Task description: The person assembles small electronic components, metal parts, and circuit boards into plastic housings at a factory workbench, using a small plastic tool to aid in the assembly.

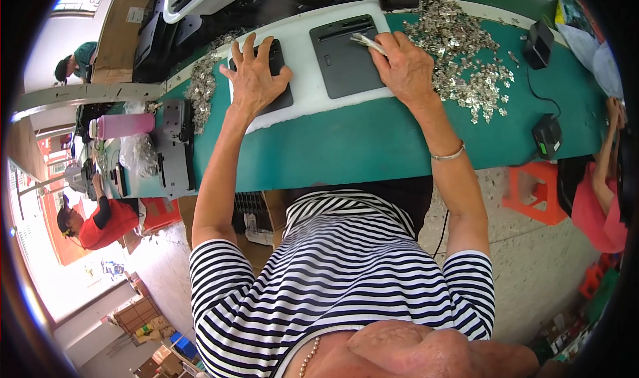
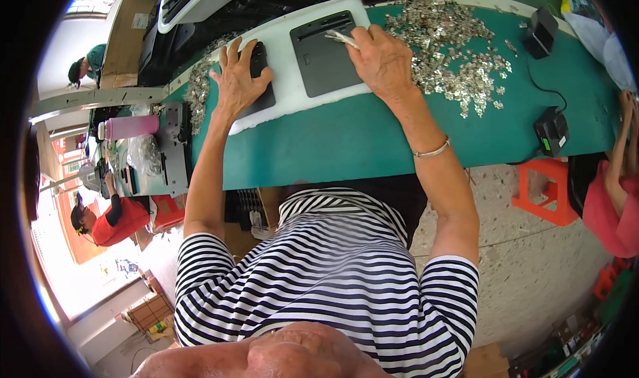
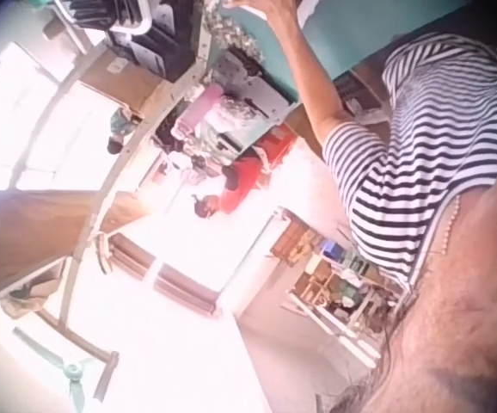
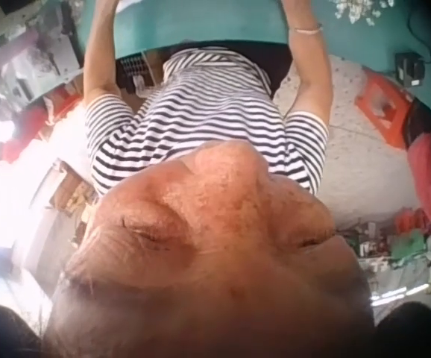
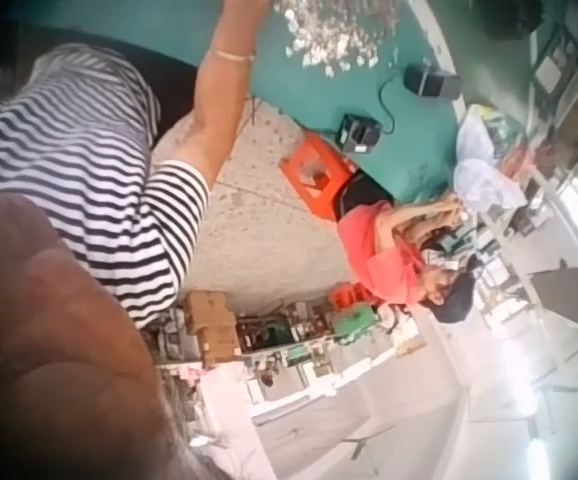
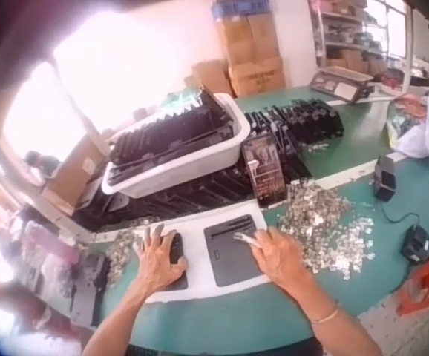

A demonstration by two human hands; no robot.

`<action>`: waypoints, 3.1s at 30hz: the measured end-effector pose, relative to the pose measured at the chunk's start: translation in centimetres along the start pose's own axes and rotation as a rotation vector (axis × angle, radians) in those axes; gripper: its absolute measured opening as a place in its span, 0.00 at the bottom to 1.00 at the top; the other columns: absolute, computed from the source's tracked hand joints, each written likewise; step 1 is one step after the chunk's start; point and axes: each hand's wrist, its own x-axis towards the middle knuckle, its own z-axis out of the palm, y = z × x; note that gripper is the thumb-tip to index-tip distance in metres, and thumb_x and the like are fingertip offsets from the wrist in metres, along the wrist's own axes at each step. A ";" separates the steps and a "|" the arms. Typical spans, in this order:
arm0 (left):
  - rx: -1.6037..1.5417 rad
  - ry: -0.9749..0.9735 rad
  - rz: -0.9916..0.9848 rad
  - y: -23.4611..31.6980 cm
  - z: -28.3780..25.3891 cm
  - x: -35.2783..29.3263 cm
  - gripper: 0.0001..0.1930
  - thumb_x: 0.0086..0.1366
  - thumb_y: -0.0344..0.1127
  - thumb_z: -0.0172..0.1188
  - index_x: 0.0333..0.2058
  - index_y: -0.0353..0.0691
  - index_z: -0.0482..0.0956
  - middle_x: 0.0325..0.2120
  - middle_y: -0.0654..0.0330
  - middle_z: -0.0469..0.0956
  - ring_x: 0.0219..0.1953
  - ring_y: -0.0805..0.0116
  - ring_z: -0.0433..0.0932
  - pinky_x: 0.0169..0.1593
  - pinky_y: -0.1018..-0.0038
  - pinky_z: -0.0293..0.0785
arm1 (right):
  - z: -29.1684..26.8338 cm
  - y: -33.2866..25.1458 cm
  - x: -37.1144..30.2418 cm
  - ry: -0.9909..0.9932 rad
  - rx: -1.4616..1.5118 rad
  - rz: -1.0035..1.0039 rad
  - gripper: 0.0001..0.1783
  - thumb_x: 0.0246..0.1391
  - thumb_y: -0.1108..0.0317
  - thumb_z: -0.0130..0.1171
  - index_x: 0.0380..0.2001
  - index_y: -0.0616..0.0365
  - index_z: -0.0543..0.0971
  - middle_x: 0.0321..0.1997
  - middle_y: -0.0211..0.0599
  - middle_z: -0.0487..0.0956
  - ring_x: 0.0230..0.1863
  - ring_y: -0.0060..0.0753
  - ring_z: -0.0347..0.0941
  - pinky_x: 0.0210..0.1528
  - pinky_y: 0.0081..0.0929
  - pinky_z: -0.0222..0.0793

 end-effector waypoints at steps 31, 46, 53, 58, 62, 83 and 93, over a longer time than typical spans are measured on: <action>-0.771 0.160 -0.161 5.8 3.2 2.5 0.16 0.63 0.42 0.58 0.41 0.36 0.83 0.22 0.53 0.83 0.25 0.55 0.81 0.34 0.64 0.75 | 1.1 -3.1 3.6 -0.082 0.004 -0.229 0.07 0.52 0.66 0.65 0.29 0.57 0.79 0.25 0.35 0.72 0.25 0.40 0.74 0.29 0.37 0.71; -0.784 0.113 -0.166 5.8 3.0 2.6 0.16 0.63 0.41 0.59 0.42 0.36 0.83 0.22 0.55 0.83 0.23 0.56 0.81 0.32 0.65 0.74 | 1.7 -2.3 4.8 -0.116 -0.213 -0.481 0.06 0.46 0.68 0.61 0.20 0.54 0.76 0.23 0.29 0.70 0.27 0.27 0.77 0.27 0.28 0.72; -0.765 0.109 -0.188 5.9 2.9 2.6 0.16 0.63 0.42 0.59 0.43 0.37 0.83 0.22 0.55 0.83 0.24 0.58 0.82 0.33 0.66 0.75 | 1.7 -1.9 4.9 -0.151 -0.197 -0.435 0.05 0.42 0.68 0.61 0.19 0.55 0.76 0.24 0.31 0.72 0.27 0.28 0.77 0.28 0.28 0.72; -0.768 0.114 -0.189 6.1 2.9 2.6 0.16 0.63 0.42 0.59 0.42 0.36 0.83 0.22 0.56 0.83 0.23 0.59 0.82 0.32 0.66 0.75 | 1.7 -2.4 5.2 -0.184 -0.288 -0.488 0.05 0.41 0.69 0.61 0.18 0.55 0.77 0.24 0.31 0.73 0.28 0.28 0.78 0.28 0.27 0.72; -0.780 0.159 -0.171 5.8 3.4 2.5 0.15 0.63 0.41 0.62 0.43 0.37 0.83 0.17 0.62 0.79 0.18 0.74 0.74 0.27 0.75 0.70 | 1.5 -2.8 5.7 -0.222 -0.297 -0.538 0.04 0.41 0.69 0.61 0.18 0.55 0.78 0.25 0.31 0.75 0.29 0.29 0.78 0.29 0.28 0.73; -0.721 0.192 -0.149 5.9 3.8 2.5 0.15 0.63 0.40 0.61 0.44 0.37 0.83 0.20 0.59 0.82 0.21 0.69 0.79 0.30 0.72 0.73 | 1.4 -2.0 5.4 -0.209 -0.112 -0.417 0.11 0.52 0.65 0.62 0.19 0.58 0.78 0.25 0.33 0.76 0.27 0.34 0.78 0.28 0.31 0.75; -0.720 0.168 -0.168 6.0 3.2 2.3 0.15 0.62 0.41 0.60 0.43 0.38 0.83 0.23 0.55 0.83 0.25 0.57 0.82 0.33 0.66 0.75 | 1.6 -2.1 5.6 -0.248 -0.121 -0.467 0.06 0.46 0.68 0.60 0.20 0.57 0.78 0.25 0.33 0.76 0.27 0.35 0.79 0.27 0.31 0.75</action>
